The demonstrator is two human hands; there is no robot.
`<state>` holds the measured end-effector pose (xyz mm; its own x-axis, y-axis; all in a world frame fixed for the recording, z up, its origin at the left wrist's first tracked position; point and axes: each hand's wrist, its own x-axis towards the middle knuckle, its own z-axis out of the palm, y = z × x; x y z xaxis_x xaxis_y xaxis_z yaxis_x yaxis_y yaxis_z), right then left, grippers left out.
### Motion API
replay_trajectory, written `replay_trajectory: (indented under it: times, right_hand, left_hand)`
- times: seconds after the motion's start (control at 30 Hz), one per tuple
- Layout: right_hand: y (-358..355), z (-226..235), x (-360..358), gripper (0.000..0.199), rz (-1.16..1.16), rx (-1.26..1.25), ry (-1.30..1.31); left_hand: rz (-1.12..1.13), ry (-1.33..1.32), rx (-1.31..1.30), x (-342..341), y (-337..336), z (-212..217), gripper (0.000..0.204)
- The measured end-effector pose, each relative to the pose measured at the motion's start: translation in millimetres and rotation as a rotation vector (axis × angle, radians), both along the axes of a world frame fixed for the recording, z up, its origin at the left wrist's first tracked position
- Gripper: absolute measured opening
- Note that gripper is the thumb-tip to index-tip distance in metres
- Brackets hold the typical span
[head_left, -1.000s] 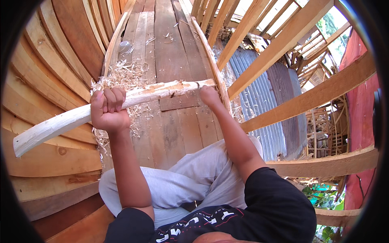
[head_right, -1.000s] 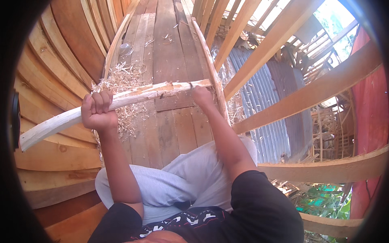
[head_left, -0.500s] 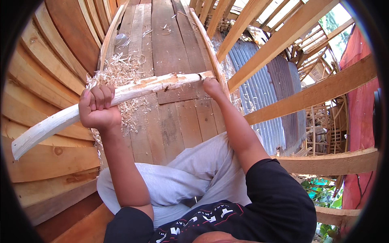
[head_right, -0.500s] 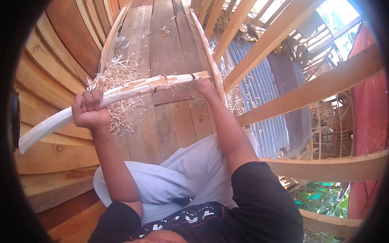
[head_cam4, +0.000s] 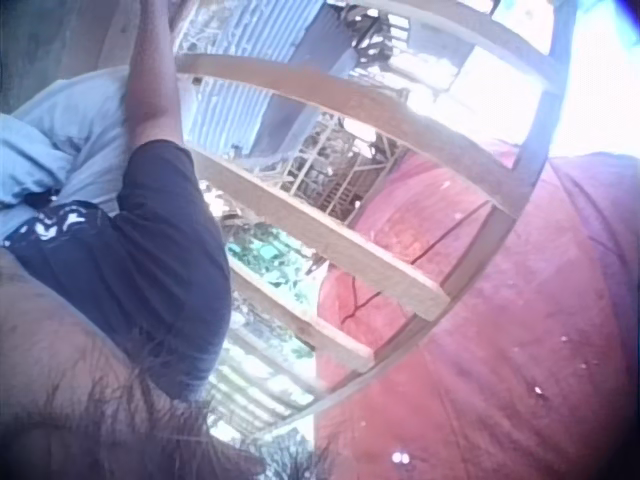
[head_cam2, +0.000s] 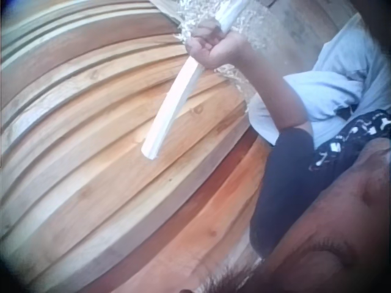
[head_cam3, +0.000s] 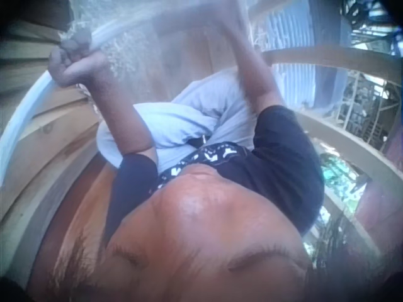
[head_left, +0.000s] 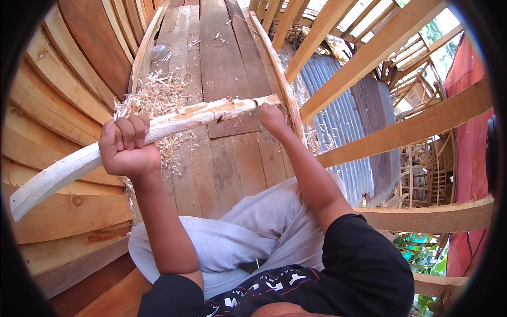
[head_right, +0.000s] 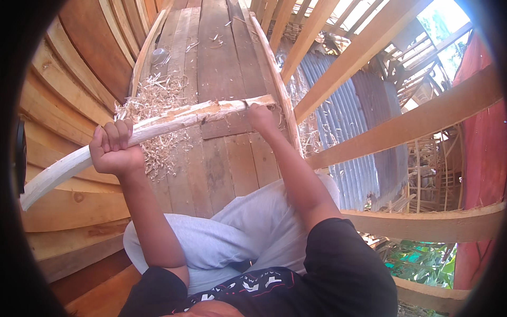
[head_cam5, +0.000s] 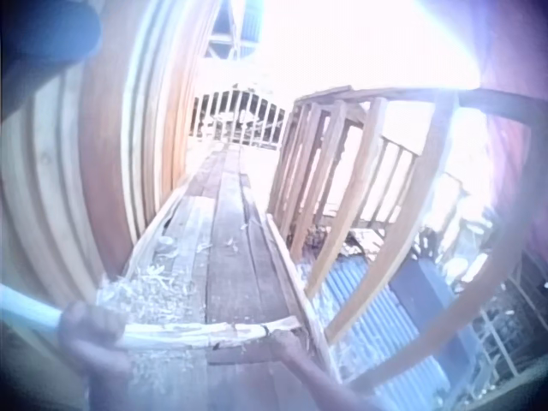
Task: The person sits on a wooden floor and uses a knife to carve a long piece of wood. They hold the wood with one hand and shave off thin strips with the other, creating a pile of wood shavings.
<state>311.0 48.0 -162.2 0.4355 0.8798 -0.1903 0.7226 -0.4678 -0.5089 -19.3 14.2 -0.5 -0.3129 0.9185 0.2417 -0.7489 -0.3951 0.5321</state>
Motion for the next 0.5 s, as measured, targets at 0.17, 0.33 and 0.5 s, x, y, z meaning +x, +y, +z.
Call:
replay_trajectory:
  times: [0.17, 0.33, 0.5]
  right_hand:
    - [5.9, 1.3, -9.1, 0.063, -0.148, 0.004, 0.091]
    - [-3.2, 33.3, -45.5, 0.06, -0.114, -0.079, 0.06]
    - [-4.9, 4.8, 18.9, 0.057, -0.198, -0.061, -0.003]
  left_hand:
    - [0.164, -0.116, -0.271, -2.2, 12.1, -10.5, 0.033]
    - [0.238, -0.093, -0.325, -9.0, 17.2, -14.9, 0.033]
    - [0.203, -0.085, -0.278, -3.2, 19.3, -13.5, 0.032]
